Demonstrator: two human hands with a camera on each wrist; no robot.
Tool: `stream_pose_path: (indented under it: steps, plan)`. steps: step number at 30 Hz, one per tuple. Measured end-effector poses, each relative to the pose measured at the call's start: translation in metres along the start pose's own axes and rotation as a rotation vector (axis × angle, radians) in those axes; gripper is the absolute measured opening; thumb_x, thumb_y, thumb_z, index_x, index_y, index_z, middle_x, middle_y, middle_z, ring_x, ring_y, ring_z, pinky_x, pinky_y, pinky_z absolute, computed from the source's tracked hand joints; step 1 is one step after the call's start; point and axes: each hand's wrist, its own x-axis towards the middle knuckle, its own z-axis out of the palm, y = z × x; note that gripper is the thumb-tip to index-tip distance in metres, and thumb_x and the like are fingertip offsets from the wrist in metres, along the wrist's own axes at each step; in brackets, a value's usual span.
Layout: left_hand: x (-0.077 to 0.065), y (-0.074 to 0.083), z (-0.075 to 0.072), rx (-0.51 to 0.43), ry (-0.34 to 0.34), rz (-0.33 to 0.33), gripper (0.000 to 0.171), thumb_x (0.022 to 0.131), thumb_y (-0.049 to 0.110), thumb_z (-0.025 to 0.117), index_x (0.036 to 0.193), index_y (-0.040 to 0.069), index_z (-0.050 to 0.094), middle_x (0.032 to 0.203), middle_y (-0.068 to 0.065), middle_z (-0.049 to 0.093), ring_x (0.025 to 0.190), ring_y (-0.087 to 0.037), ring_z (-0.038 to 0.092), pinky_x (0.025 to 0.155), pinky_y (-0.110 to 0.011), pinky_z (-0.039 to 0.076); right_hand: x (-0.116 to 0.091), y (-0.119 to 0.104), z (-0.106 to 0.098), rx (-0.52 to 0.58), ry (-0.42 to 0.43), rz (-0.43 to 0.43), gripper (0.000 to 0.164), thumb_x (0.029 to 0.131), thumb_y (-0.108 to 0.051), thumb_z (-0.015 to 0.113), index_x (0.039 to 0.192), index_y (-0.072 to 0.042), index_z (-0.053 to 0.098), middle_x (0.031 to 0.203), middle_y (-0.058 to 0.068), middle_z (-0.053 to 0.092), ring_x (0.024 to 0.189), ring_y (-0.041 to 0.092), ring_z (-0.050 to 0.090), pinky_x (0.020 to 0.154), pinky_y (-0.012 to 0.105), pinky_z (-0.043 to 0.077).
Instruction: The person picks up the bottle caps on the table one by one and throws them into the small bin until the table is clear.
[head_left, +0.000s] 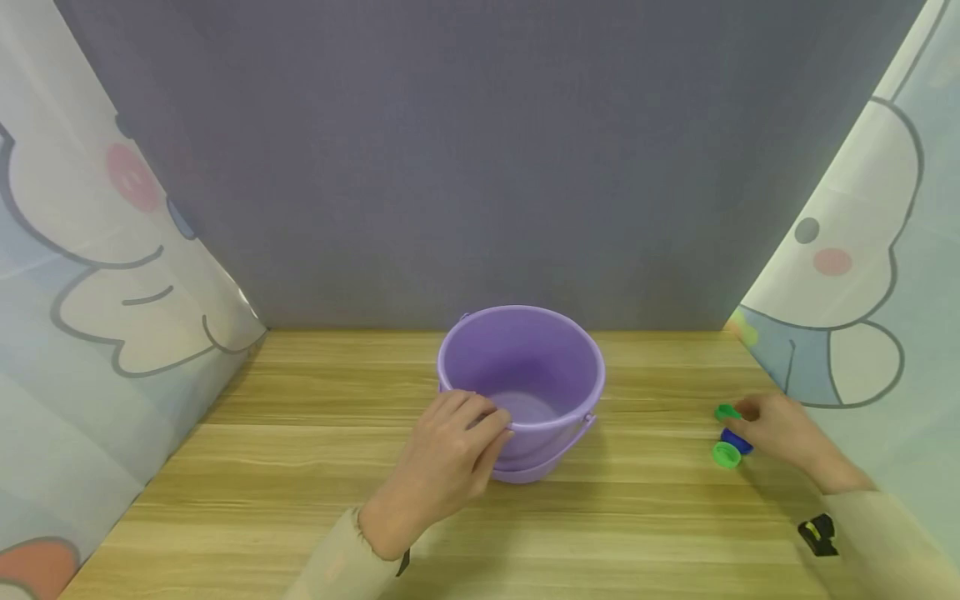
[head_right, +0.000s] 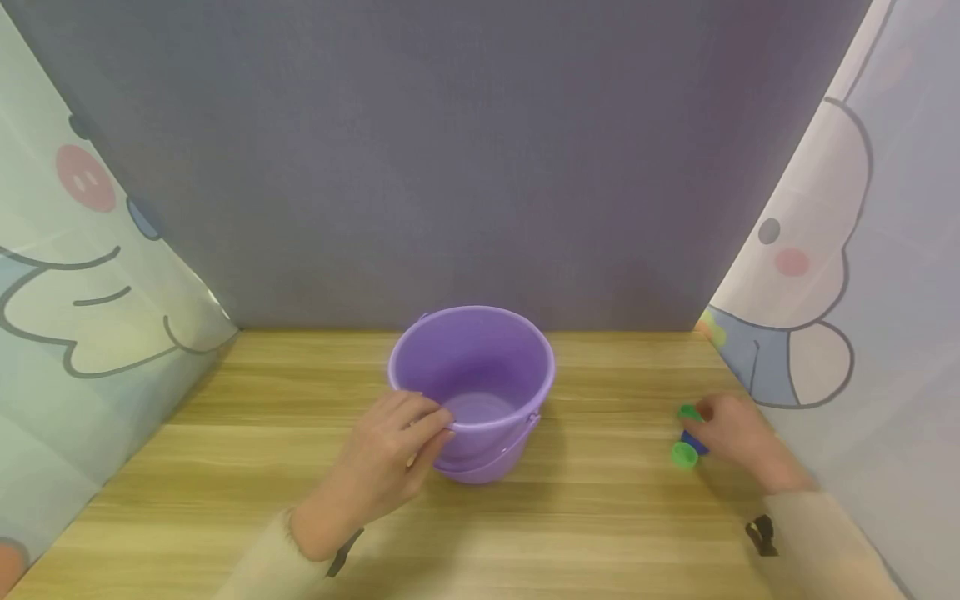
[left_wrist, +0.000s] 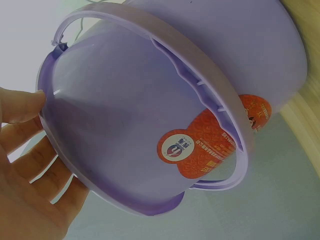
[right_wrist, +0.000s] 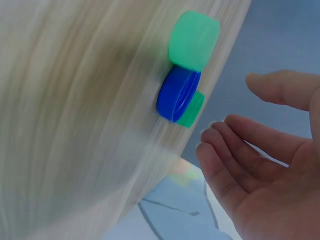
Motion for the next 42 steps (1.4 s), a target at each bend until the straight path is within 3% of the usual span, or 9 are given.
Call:
stream_pose_path:
  steps: [3, 9, 19, 24, 31, 38, 42]
  plan:
    - [-0.001, 0.0, 0.0, 0.002, 0.001, 0.0, 0.006, 0.094, 0.016, 0.068, 0.096, 0.011, 0.07, 0.092, -0.001, 0.067, 0.09, -0.021, 0.062, 0.085, -0.035, 0.053, -0.002, 0.004, -0.003, -0.005, -0.035, 0.016, 0.049, 0.097, -0.025, 0.067, 0.109, 0.023, 0.061, 0.098, 0.035, 0.067, 0.092, 0.055, 0.063, 0.072, 0.058, 0.056]
    - [0.0, 0.0, 0.0, 0.004, -0.005, -0.002, 0.006, 0.094, 0.016, 0.068, 0.096, 0.011, 0.07, 0.093, 0.0, 0.067, 0.091, -0.021, 0.063, 0.086, -0.035, 0.053, -0.004, 0.01, -0.005, -0.011, -0.056, -0.003, 0.041, 0.092, -0.015, 0.069, 0.105, 0.023, 0.062, 0.096, 0.034, 0.067, 0.09, 0.054, 0.064, 0.071, 0.056, 0.057]
    - [0.0, 0.001, -0.001, 0.004, -0.01, -0.003, 0.006, 0.093, 0.016, 0.069, 0.097, 0.012, 0.07, 0.093, 0.0, 0.067, 0.091, -0.021, 0.063, 0.086, -0.035, 0.053, -0.005, 0.027, 0.007, -0.028, -0.091, -0.016, 0.039, 0.083, -0.008, 0.073, 0.104, 0.023, 0.062, 0.092, 0.029, 0.068, 0.086, 0.046, 0.066, 0.072, 0.054, 0.057]
    - [0.0, 0.001, 0.0, 0.012, 0.002, 0.01, 0.006, 0.095, 0.017, 0.067, 0.097, 0.012, 0.069, 0.093, 0.0, 0.067, 0.09, -0.021, 0.062, 0.085, -0.035, 0.053, -0.006, 0.025, 0.009, -0.016, -0.092, -0.041, 0.04, 0.08, -0.004, 0.074, 0.103, 0.025, 0.061, 0.094, 0.033, 0.067, 0.088, 0.049, 0.066, 0.074, 0.057, 0.057]
    - [0.0, 0.0, 0.001, 0.02, 0.006, 0.015, 0.006, 0.096, 0.017, 0.066, 0.096, 0.012, 0.069, 0.093, 0.0, 0.067, 0.09, -0.02, 0.062, 0.084, -0.034, 0.053, -0.006, 0.021, 0.012, -0.038, -0.083, -0.061, 0.03, 0.078, -0.006, 0.076, 0.097, 0.015, 0.067, 0.087, 0.021, 0.07, 0.083, 0.04, 0.067, 0.073, 0.056, 0.056]
    - [0.0, 0.0, 0.001, 0.019, 0.003, 0.014, 0.006, 0.096, 0.017, 0.066, 0.096, 0.012, 0.069, 0.093, 0.0, 0.067, 0.091, -0.02, 0.062, 0.085, -0.034, 0.053, -0.006, 0.018, 0.014, -0.038, -0.118, -0.001, 0.039, 0.075, -0.01, 0.078, 0.102, 0.016, 0.066, 0.09, 0.022, 0.071, 0.084, 0.038, 0.066, 0.074, 0.057, 0.055]
    - [0.0, 0.0, 0.0, 0.013, 0.0, 0.006, 0.006, 0.095, 0.017, 0.067, 0.096, 0.011, 0.069, 0.093, 0.0, 0.067, 0.091, -0.02, 0.062, 0.085, -0.034, 0.053, -0.005, 0.018, 0.014, -0.036, -0.115, 0.0, 0.035, 0.079, -0.011, 0.078, 0.1, 0.014, 0.067, 0.089, 0.02, 0.071, 0.084, 0.037, 0.067, 0.072, 0.054, 0.055]
